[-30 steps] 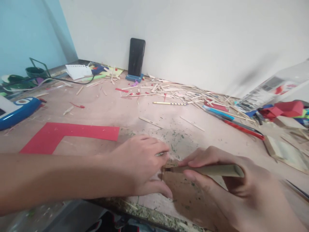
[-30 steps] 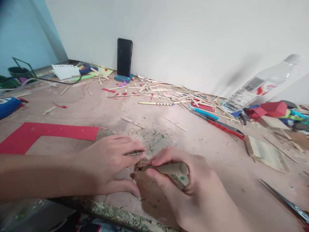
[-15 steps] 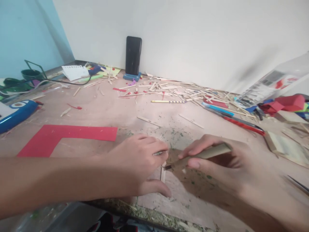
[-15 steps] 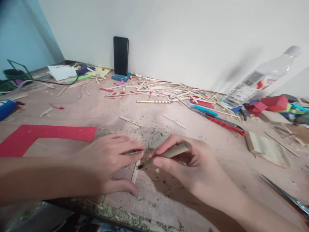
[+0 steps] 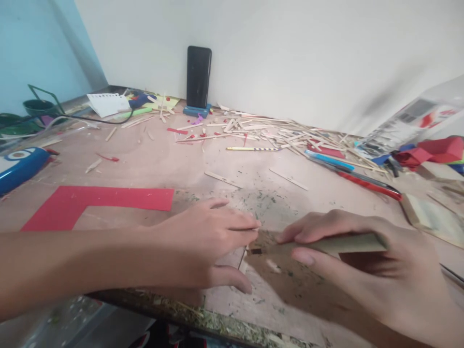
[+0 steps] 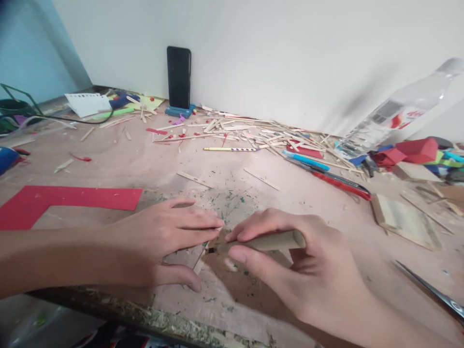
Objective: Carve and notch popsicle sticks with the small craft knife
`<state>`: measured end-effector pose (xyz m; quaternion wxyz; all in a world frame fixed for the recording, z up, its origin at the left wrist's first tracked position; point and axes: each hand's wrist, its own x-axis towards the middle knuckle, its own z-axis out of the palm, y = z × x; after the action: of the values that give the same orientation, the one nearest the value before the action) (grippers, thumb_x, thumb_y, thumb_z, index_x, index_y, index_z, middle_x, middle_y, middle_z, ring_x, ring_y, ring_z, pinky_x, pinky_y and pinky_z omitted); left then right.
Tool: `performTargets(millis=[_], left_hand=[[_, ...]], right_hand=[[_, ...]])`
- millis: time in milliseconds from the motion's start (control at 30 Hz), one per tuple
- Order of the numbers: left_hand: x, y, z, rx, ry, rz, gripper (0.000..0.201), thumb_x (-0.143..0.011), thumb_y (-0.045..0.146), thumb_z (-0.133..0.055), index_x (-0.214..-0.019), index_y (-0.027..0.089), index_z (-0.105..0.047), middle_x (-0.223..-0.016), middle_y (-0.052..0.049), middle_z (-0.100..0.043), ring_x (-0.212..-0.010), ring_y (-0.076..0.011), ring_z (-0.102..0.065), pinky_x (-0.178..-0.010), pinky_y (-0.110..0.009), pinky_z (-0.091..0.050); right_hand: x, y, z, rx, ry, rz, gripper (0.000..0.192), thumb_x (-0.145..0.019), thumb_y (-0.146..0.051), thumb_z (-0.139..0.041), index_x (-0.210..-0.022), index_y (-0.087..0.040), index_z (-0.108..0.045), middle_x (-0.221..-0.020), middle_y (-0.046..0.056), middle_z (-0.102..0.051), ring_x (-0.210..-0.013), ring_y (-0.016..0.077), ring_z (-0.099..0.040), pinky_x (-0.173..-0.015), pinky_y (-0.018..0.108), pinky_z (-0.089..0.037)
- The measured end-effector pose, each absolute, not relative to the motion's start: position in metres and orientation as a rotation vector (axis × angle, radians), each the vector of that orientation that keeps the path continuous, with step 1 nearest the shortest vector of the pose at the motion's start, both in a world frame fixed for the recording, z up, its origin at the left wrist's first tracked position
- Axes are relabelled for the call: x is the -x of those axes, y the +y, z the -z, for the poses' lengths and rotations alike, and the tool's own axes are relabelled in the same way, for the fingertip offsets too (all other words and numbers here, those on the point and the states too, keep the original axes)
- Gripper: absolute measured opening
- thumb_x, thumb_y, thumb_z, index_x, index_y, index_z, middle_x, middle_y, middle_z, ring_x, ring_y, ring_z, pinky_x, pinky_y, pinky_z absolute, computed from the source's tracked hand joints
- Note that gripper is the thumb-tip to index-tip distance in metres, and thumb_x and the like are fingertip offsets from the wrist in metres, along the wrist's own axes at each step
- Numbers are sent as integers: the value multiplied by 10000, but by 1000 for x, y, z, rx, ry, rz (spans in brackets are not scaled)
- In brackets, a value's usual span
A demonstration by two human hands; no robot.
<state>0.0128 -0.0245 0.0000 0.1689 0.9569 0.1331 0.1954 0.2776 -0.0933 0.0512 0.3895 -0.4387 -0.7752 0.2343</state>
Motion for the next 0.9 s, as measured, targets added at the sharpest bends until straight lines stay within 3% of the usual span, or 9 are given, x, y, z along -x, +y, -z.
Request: performTargets(millis=[533, 900], left_hand=[[-15, -25, 0, -2748, 369, -574, 647, -1008, 640, -708, -1382, 113, -691, -1480, -158, -699, -1345, -328, -677, -1210, -491, -446], [-16, -24, -4, -2741, 361, -550, 669, -991, 628, -737, -1374, 82, -693, -1466, -154, -704, -1321, -349, -685, -1172, -525, -483]], right_hand=[[-280, -99, -49, 1158, -1978, -748, 291, -881, -222, -884, -1087, -384, -757, -1029, -30, -843, -828, 187, -815, -694, 241, -672], [-281, -102, -46, 1179, -1977, -691, 274, -884, -260, -891, -1090, -375, -750, -1042, -38, -837, -866, 168, -806, -760, 243, -665]])
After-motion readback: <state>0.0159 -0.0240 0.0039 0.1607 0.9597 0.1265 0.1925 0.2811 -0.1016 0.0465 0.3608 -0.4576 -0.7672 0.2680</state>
